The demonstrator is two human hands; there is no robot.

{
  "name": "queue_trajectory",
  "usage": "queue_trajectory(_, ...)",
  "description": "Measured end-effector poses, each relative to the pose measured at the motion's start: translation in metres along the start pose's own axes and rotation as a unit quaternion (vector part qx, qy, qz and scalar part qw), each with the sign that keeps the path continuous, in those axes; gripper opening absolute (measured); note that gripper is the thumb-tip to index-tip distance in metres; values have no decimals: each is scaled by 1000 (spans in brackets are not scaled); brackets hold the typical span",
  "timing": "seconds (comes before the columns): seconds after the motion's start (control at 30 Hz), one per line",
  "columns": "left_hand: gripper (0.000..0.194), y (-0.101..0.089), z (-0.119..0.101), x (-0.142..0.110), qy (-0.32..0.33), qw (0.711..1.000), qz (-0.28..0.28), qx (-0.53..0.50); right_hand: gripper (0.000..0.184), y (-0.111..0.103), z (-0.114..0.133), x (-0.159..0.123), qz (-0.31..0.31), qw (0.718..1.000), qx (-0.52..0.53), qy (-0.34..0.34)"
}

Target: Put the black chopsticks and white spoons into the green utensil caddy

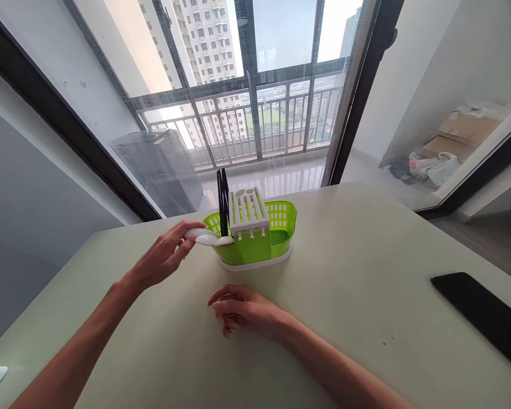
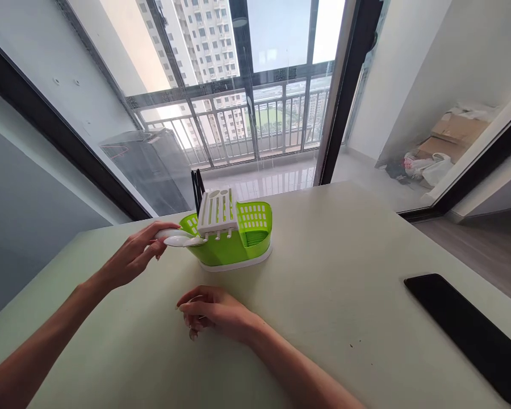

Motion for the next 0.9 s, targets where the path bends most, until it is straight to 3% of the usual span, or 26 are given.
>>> queue_trajectory(0.3,48,7,14,-2,-18,999,-16,-23,37,-4,-3,2,2,1000,-4,-5)
queue_trajectory(0.37,63,8,16,-3,5,998,-50,-22,37,-4,-3,1,1,1000,-6,-4)
queue_trajectory(0.43,89,15,24,-4,8,996,-82,-21,39,-4,-3,1,-1,1000,-6,-1)
queue_trajectory(0.5,104,34,38,-4,-19,996,-79,-29,41,-4,-3,1,-2,1000,-7,2)
queue_trajectory(0.6,93,76,57,-2,-68,995,-27,-61,41,-3,-2,0,4,1000,-21,-1)
queue_trajectory(0.67,84,98,64,1,-93,993,-22,-72,40,-1,-2,0,10,999,-32,1)
queue_trajectory(0.8,78,120,69,10,-154,985,-60,-44,37,4,-2,-1,27,999,-28,11)
queue_trajectory(0.9,82,130,60,24,-164,984,-62,-35,33,9,-1,-1,47,998,-20,20)
Point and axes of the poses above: each hand's wrist, its own x-axis towards the middle knuckle, its own y-axis out of the palm, z = x × y, the point moved 9 cm from there along x, towards the middle knuckle, and after that the axes turned 1 degree about y, right-handed, at the moved point
